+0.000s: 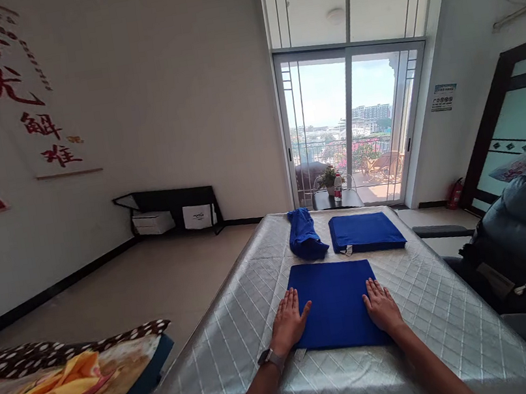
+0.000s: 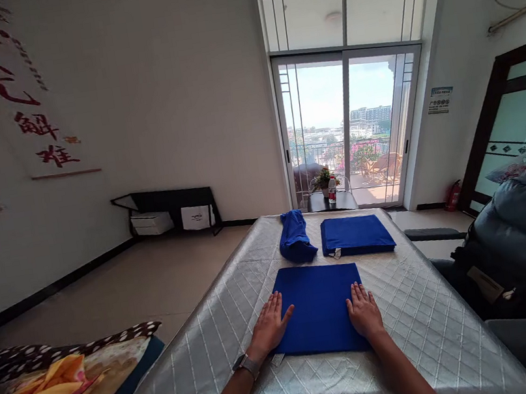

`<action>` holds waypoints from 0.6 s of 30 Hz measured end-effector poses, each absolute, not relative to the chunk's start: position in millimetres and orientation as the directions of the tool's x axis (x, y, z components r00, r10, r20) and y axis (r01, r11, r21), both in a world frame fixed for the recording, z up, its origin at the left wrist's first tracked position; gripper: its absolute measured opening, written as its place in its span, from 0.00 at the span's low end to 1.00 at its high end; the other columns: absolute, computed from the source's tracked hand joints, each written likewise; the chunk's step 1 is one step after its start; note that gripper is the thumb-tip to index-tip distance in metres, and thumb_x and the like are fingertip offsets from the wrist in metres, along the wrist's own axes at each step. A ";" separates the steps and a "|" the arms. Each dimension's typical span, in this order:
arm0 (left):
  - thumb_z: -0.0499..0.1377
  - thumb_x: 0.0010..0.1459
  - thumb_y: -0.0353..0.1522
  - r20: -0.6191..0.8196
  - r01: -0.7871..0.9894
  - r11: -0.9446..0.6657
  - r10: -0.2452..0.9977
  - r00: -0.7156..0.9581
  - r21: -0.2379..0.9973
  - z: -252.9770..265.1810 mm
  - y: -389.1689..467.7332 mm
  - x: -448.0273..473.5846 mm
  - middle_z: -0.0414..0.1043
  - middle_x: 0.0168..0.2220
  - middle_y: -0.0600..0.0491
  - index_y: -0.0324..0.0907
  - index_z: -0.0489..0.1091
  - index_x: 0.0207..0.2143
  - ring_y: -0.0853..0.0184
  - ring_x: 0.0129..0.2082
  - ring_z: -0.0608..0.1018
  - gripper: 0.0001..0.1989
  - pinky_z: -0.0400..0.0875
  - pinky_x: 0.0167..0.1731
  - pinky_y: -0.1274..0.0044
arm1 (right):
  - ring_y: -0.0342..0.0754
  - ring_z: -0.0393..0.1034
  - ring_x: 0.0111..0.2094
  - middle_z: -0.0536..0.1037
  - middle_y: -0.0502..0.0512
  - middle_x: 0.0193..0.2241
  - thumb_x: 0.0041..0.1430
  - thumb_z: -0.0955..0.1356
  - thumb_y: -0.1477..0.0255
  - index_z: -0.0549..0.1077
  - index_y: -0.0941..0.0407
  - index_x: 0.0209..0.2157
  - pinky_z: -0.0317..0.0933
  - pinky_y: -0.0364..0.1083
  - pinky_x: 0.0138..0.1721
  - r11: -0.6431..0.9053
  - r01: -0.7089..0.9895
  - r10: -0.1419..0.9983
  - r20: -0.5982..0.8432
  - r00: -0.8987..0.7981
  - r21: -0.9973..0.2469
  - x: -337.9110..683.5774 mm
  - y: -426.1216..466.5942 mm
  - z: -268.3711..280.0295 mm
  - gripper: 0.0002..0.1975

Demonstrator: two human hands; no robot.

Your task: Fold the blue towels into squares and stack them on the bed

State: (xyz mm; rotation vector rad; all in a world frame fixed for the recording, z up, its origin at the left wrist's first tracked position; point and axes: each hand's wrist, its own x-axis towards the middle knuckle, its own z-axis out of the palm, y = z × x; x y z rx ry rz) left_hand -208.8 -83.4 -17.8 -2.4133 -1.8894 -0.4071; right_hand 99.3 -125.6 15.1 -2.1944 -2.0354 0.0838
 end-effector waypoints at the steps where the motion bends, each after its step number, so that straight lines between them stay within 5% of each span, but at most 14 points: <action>1: 0.32 0.68 0.54 0.234 0.960 -0.252 0.947 0.218 0.126 -17.2 -83.6 -208.0 0.47 0.71 0.38 0.28 0.51 0.69 0.56 0.71 0.52 0.43 0.49 0.67 0.65 | 0.50 0.36 0.72 0.46 0.57 0.71 0.69 0.50 0.62 0.47 0.61 0.71 0.32 0.54 0.69 -0.064 0.988 0.996 0.060 0.073 -0.140 98.9 -128.1 15.9 0.33; 12: 0.33 0.68 0.54 0.266 0.966 -0.221 0.947 0.181 0.131 -3.8 -91.8 -184.1 0.52 0.70 0.38 0.30 0.54 0.68 0.54 0.70 0.55 0.43 0.51 0.67 0.62 | 0.48 0.34 0.72 0.44 0.55 0.72 0.69 0.50 0.60 0.46 0.61 0.71 0.33 0.53 0.70 -0.048 0.984 0.997 0.052 0.057 -0.171 97.8 -162.3 0.1 0.34; 18: 0.31 0.70 0.50 0.272 0.801 -0.563 0.819 0.506 0.204 0.2 -120.6 -78.4 0.51 0.71 0.44 0.34 0.51 0.70 0.59 0.71 0.53 0.38 0.50 0.68 0.65 | 0.50 0.35 0.72 0.46 0.57 0.71 0.69 0.50 0.62 0.48 0.62 0.70 0.34 0.54 0.70 -0.028 0.986 0.998 0.050 0.037 -0.166 97.5 -163.4 4.8 0.33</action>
